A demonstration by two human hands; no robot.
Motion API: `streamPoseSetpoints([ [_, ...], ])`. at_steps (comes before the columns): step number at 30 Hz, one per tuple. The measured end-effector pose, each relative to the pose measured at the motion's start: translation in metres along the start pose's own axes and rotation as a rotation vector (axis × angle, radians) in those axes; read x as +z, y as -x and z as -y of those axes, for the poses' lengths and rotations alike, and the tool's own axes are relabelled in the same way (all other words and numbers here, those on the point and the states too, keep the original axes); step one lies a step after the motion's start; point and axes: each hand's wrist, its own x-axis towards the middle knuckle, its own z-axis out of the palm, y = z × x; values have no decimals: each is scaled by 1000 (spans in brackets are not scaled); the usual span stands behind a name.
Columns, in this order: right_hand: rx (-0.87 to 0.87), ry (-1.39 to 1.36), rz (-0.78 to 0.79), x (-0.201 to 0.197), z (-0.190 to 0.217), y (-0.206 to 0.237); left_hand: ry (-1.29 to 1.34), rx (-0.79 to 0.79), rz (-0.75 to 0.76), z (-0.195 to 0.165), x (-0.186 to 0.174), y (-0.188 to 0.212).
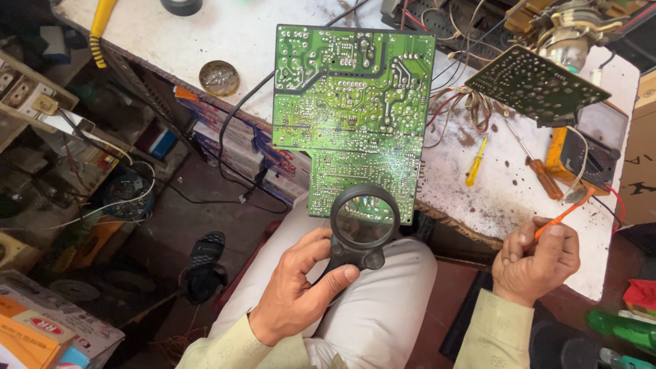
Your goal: The person inspects a green circuit board using a magnifying glass and a small orange tool, pointing at various components and traces. They then switch to a smaller brown circuit board and continue pointing at components with the tool.
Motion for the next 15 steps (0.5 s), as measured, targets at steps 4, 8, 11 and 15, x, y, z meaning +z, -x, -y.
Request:
streamPoseSetpoints([
  [4, -6, 1, 4, -1, -1, 0, -21, -6, -21, 1, -1, 3],
  [8, -11, 7, 2, -1, -2, 1, -19, -22, -10, 0, -3, 5],
  [11, -11, 6, 1, -1, -2, 1, -24, -14, 1, -1, -3, 6],
  [15, -7, 3, -2, -1, -1, 0, -36, -14, 3, -2, -4, 7],
])
